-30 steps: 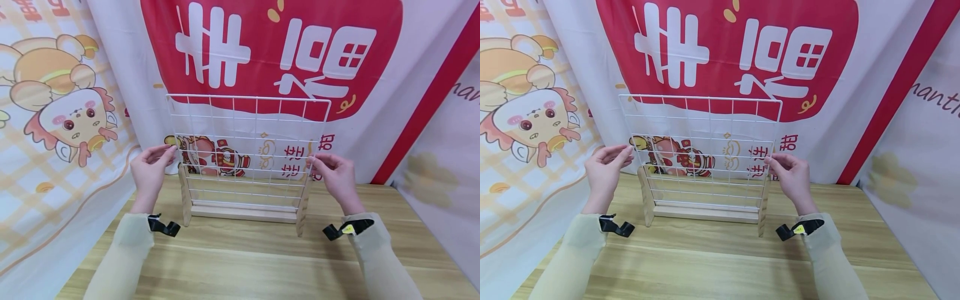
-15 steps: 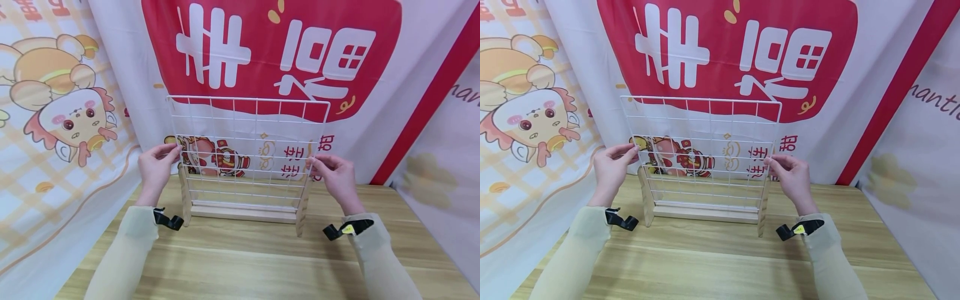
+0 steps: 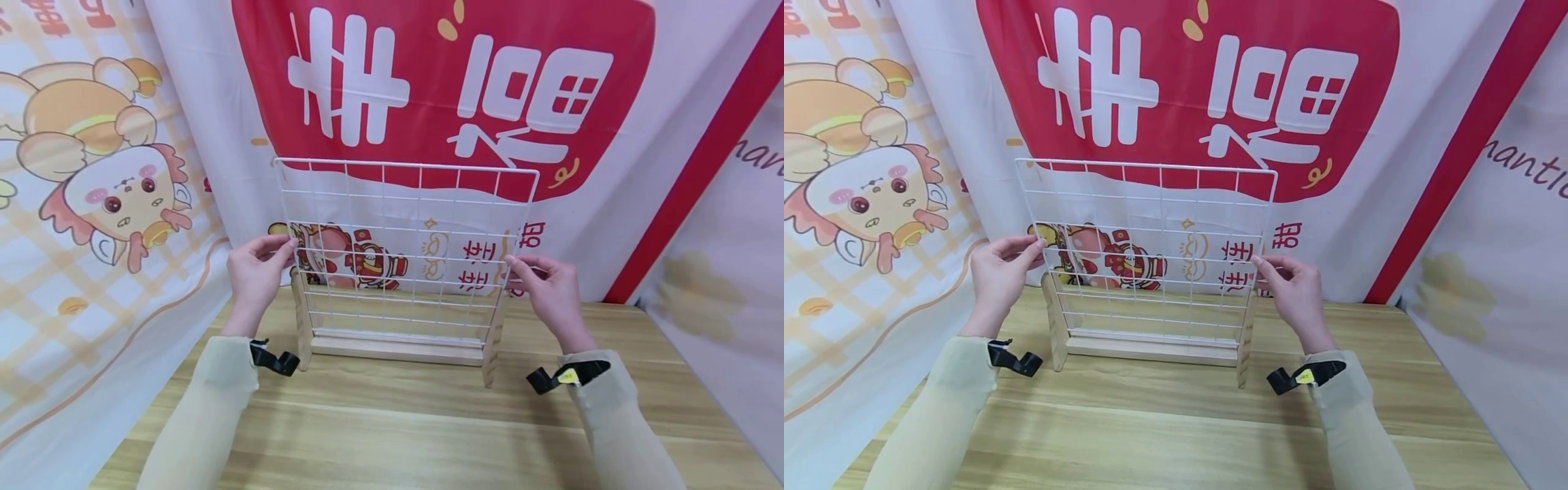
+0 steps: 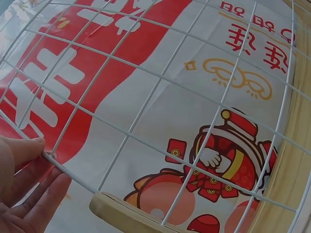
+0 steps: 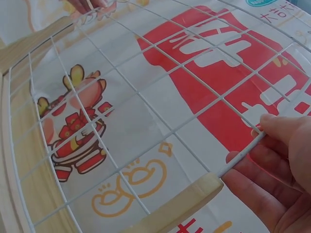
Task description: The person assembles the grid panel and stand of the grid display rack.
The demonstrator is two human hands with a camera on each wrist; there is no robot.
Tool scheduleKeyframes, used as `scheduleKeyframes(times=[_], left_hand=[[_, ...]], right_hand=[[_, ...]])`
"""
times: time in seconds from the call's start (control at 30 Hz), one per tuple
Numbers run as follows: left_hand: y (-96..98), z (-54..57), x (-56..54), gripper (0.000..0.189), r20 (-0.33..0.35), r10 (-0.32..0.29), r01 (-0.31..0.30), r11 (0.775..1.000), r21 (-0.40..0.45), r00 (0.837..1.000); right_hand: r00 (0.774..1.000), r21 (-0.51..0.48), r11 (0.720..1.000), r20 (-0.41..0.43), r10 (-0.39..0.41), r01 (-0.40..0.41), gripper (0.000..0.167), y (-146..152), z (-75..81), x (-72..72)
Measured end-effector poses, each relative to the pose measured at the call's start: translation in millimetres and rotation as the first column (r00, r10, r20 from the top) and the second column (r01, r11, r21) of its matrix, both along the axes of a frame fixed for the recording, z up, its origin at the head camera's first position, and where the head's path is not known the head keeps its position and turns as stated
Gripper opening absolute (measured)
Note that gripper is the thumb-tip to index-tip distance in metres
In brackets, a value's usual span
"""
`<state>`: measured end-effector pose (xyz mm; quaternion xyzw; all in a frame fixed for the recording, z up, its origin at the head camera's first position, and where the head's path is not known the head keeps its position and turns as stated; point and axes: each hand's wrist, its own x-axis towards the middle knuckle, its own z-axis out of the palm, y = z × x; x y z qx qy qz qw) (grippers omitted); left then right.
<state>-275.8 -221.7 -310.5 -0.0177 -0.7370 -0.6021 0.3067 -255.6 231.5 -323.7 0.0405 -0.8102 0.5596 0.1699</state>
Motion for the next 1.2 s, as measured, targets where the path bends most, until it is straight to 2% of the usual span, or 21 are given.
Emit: scheduleKeyframes(times=[0.3,0.7,1.03,1.2], left_hand=[[-0.8,-4.1,-1.0,0.026,-0.009,-0.005,0.005,1.000,0.006,1.000],[-4.6,-13.2,-2.1,0.024,-0.029,-0.021,0.022,1.000,0.017,0.999],[-5.9,-17.9,-2.0,0.027,0.006,-0.032,0.032,0.999,0.012,0.999],[-6.6,-20.7,-1.8,0.029,0.008,-0.027,0.027,1.000,0.008,1.000]], right_hand=[[1.000,0.004,1.000,0.027,0.006,-0.006,0.059,1.2,-0.3,-0.9],[1.000,-0.003,1.000,-0.015,0.022,-0.022,0.053,1.7,-8.4,-3.4],[0.999,0.101,0.995,-0.043,-0.015,0.019,0.049,1.1,-15.1,-1.1],[0.999,0.091,0.996,-0.037,-0.024,0.027,0.050,1.1,-17.6,-2.9]])
